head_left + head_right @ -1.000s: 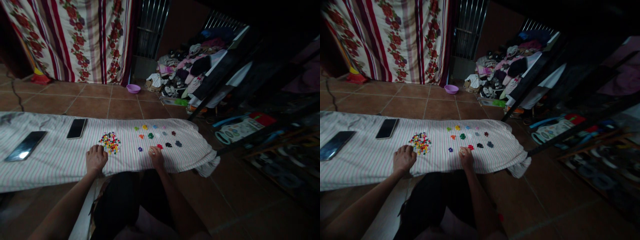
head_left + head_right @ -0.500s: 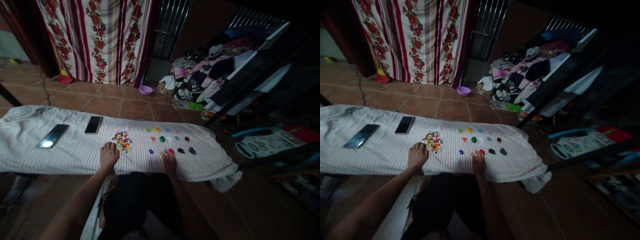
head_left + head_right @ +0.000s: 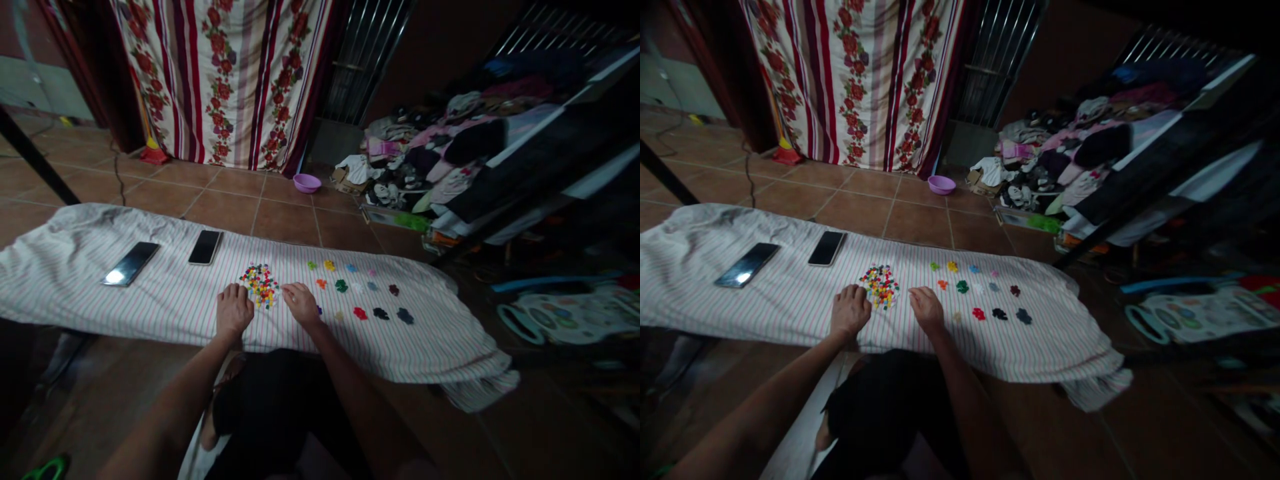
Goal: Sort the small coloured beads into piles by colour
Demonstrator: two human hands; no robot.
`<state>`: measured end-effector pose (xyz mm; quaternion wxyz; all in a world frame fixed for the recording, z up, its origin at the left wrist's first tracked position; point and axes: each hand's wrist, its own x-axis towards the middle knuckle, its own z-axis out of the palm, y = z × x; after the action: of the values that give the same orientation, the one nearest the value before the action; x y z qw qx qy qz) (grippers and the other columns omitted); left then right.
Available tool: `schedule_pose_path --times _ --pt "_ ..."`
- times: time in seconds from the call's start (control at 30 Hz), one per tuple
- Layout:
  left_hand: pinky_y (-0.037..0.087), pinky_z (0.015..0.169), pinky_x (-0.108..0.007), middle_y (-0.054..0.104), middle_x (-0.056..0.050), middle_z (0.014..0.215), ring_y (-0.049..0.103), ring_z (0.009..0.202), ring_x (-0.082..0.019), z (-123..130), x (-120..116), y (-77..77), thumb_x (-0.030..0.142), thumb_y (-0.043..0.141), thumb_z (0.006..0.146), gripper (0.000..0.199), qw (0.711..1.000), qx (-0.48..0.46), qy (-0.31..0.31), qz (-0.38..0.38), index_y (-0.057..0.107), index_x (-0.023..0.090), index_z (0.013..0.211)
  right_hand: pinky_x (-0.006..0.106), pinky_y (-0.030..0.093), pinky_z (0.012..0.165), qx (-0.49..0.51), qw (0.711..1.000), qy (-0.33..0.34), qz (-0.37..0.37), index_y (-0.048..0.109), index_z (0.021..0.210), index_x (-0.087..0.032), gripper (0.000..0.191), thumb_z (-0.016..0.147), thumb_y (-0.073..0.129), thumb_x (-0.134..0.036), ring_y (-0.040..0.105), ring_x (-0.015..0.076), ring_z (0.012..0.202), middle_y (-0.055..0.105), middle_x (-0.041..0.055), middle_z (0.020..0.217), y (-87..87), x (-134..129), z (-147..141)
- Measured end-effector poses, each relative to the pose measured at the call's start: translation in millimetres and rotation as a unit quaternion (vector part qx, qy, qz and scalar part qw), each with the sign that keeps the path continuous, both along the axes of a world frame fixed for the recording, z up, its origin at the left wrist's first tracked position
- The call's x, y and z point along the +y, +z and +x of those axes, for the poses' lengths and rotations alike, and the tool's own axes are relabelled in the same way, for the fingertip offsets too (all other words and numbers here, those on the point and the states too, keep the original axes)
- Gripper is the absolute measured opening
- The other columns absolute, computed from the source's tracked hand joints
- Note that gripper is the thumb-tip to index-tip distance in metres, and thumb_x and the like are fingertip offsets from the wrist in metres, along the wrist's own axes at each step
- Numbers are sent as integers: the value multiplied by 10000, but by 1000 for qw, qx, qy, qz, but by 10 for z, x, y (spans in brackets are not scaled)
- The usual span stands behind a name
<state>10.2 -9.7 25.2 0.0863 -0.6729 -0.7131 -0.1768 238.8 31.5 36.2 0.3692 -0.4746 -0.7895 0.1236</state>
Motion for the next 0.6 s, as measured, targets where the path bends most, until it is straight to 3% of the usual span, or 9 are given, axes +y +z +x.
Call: schedule_pose_path --times 0.3,0.6 --pt "350 825 -402 560 -109 1009 487 987 -262 11 -1 26 222 417 858 173 1000 -16 -2 -10 559 178 948 313 434 901 -131 989 24 -71 705 1018 -226 209 908 529 -201 573 192 964 669 59 992 56 369 -986" --pt "360 834 -411 570 -115 1030 485 1015 -267 16 -4 73 219 419 859 180 999 -35 -8 -27 565 178 956 333 411 892 -174 975 6 -136 706 958 -233 200 893 529 -167 531 214 1005 663 76 1012 73 544 -1383"
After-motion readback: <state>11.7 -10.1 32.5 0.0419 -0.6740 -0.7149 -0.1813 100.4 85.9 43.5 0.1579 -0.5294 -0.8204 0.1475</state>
